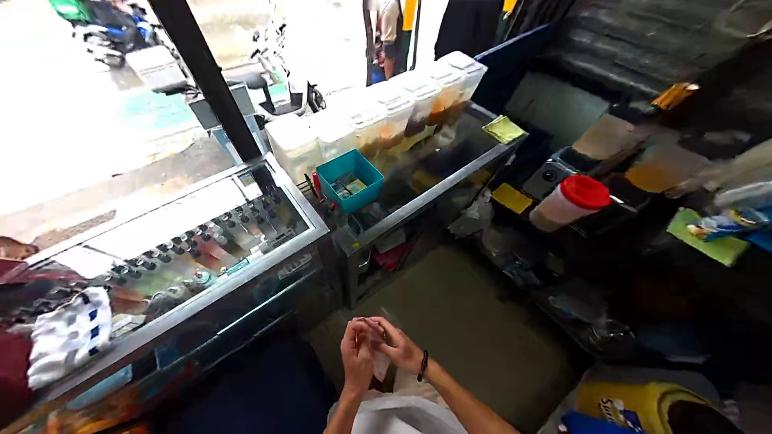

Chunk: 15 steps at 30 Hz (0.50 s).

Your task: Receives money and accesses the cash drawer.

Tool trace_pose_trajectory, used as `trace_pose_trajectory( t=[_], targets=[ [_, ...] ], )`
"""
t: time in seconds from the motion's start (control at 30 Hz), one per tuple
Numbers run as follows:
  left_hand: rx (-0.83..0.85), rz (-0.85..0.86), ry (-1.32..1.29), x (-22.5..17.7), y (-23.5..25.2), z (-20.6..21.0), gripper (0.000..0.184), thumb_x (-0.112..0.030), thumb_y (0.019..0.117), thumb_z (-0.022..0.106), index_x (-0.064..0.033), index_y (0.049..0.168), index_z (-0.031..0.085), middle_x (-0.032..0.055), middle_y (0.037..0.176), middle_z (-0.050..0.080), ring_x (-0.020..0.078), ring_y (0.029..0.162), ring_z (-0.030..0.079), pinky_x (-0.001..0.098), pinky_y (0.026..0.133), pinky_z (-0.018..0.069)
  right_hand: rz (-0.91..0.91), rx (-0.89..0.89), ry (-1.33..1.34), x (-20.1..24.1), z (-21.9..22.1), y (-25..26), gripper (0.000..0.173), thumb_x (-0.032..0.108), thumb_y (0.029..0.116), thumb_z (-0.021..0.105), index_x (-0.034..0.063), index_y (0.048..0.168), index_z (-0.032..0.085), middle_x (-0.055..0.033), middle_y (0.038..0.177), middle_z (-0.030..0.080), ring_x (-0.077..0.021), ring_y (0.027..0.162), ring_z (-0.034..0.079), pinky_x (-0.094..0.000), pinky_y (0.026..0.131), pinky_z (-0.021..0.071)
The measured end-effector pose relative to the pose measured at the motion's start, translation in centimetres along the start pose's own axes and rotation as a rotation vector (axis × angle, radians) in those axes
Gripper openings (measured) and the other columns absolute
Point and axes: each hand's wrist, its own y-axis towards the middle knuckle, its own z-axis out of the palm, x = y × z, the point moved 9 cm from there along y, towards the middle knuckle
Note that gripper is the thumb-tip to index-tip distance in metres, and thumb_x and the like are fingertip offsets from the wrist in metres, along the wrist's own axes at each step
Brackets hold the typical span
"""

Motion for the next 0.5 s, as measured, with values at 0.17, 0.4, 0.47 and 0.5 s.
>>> trace_pose_trajectory(
  t=[0.17,0.4,0.47,0.5],
  targets=[
    [-0.273,-0.096,0.263,6.7,4.1,-1.2,0.027,0.004,0.0914,0.05,0.0074,0.116,0.058,0.0077,0.109,0.071,0.0111,0.103,0.068,0.031,0.092,0.0581,0.041,0.266,-0.148,-7.1,-2.1,8.3,0.04,0.016,0.1047,0.051,-0.0019,0.139,0.059,-0.0182,0.125,0.07,-0.0234,0.116,0.068,-0.0429,0.107,0.0524],
    [-0.494,-0.683,0.464,15.2,-0.7,-9.3,0.059,-0.017,0.1054,0.046,0.0037,0.156,0.025,0.0236,0.14,0.058,0.0287,0.12,0.066,0.0452,0.1,0.0562,0.333,0.026,-0.402,-13.5,-19.0,22.1,0.05,0.04,0.0997,0.062,-0.0014,0.128,0.066,-0.0193,0.116,0.072,-0.0292,0.109,0.07,-0.0496,0.1,0.0547],
    [-0.583,-0.974,0.513,15.4,-6.5,-10.8,0.05,-0.018,0.1088,0.043,0.0049,0.152,0.034,0.0276,0.134,0.061,0.0323,0.115,0.067,0.0476,0.097,0.0556,0.54,-0.003,-0.299,-15.2,-23.6,23.4,0.048,0.021,0.1018,0.063,-0.0098,0.138,0.056,-0.0286,0.134,0.062,-0.035,0.127,0.06,-0.0468,0.111,0.045],
    [-0.606,-1.102,0.53,15.4,-9.2,-10.6,0.049,-0.018,0.1094,0.042,0.006,0.151,0.035,0.0303,0.133,0.059,0.0346,0.114,0.066,0.0489,0.096,0.0549,0.619,-0.031,-0.217,-15.6,-25.6,23.8,0.047,0.014,0.1038,0.06,-0.0109,0.143,0.049,-0.0297,0.143,0.055,-0.0358,0.135,0.053,-0.0449,0.116,0.0394]
  ],
)
